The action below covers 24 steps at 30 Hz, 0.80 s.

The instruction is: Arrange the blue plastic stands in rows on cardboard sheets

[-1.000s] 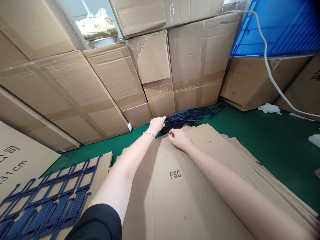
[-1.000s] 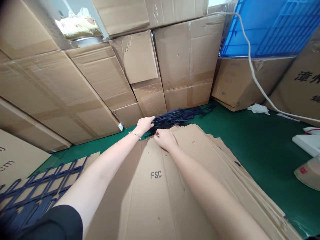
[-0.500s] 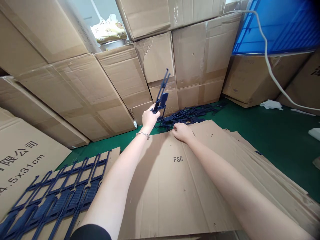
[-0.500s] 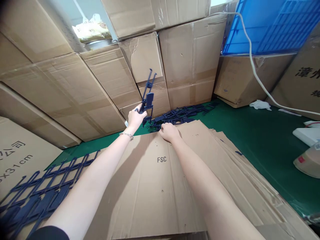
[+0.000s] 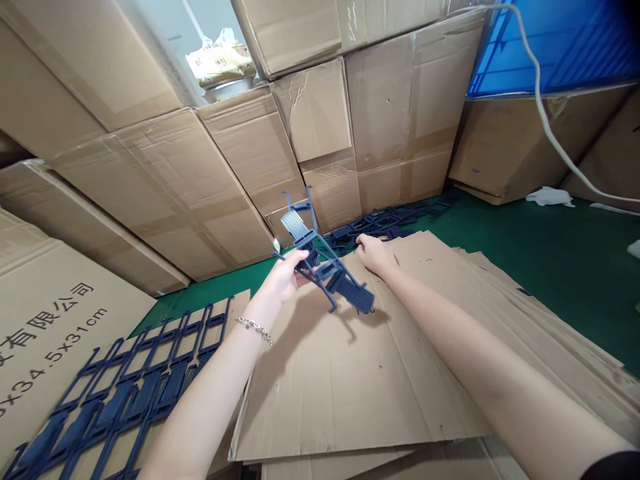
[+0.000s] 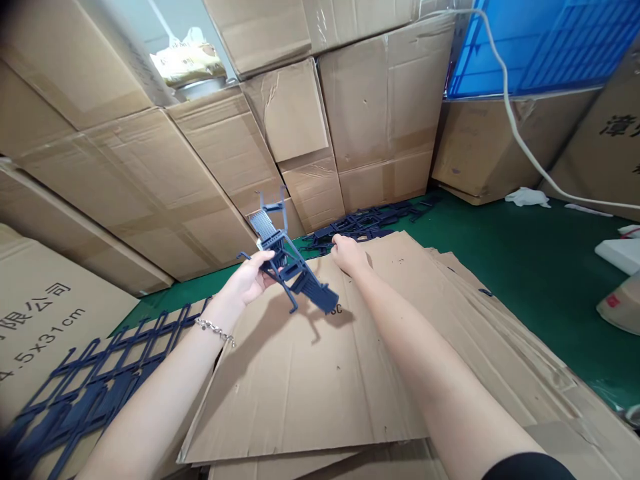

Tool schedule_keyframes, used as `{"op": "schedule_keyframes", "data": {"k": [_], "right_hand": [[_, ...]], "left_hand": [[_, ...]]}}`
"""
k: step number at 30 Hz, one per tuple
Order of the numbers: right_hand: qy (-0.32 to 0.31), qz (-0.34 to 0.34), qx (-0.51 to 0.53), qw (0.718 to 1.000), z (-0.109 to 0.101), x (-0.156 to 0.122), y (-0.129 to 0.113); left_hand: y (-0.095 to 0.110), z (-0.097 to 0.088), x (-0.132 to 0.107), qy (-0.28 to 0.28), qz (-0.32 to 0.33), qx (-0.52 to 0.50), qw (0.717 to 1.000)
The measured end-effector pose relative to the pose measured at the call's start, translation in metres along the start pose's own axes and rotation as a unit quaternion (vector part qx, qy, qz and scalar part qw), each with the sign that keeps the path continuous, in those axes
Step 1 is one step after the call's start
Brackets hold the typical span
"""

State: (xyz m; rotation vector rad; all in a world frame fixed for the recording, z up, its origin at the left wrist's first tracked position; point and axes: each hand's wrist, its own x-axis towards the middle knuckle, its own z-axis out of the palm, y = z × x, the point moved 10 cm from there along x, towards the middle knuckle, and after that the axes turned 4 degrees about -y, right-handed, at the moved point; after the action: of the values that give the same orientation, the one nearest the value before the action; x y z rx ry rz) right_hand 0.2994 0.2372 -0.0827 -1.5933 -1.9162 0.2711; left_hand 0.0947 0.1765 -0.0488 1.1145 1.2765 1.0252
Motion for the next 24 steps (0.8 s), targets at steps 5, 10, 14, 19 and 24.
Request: {"op": "schedule_keyframes", "data": {"k": [5, 10, 14, 19, 24], "right_hand": [[0.01, 0.015, 0.041, 0.999, -0.004, -0.001, 0.004], [0.048, 0.098, 0.107, 0.988, -0.023, -0.006, 0.018], [0.015, 0.09, 0.167, 0.982, -0.016, -0.019, 0.006], [-0.06, -0.011, 0.225, 0.972, 0.011, -0.046, -0.033], [-0.079, 0.023, 0.328, 0.941, 0.021, -0.049, -0.028]], "left_hand": [[-0.066, 0.016, -0.024, -0.085, -0.152, 0.022, 0.985], [-0.088, 0.041, -0.038, -0.19, -0.191, 0.04, 0.962], [-0.086, 0.05, -0.04, -0.245, -0.19, 0.027, 0.95], [-0.088, 0.051, -0.037, -0.269, -0.179, 0.009, 0.946], [-0.09, 0.048, -0.036, -0.253, -0.167, 0.009, 0.953]]}}
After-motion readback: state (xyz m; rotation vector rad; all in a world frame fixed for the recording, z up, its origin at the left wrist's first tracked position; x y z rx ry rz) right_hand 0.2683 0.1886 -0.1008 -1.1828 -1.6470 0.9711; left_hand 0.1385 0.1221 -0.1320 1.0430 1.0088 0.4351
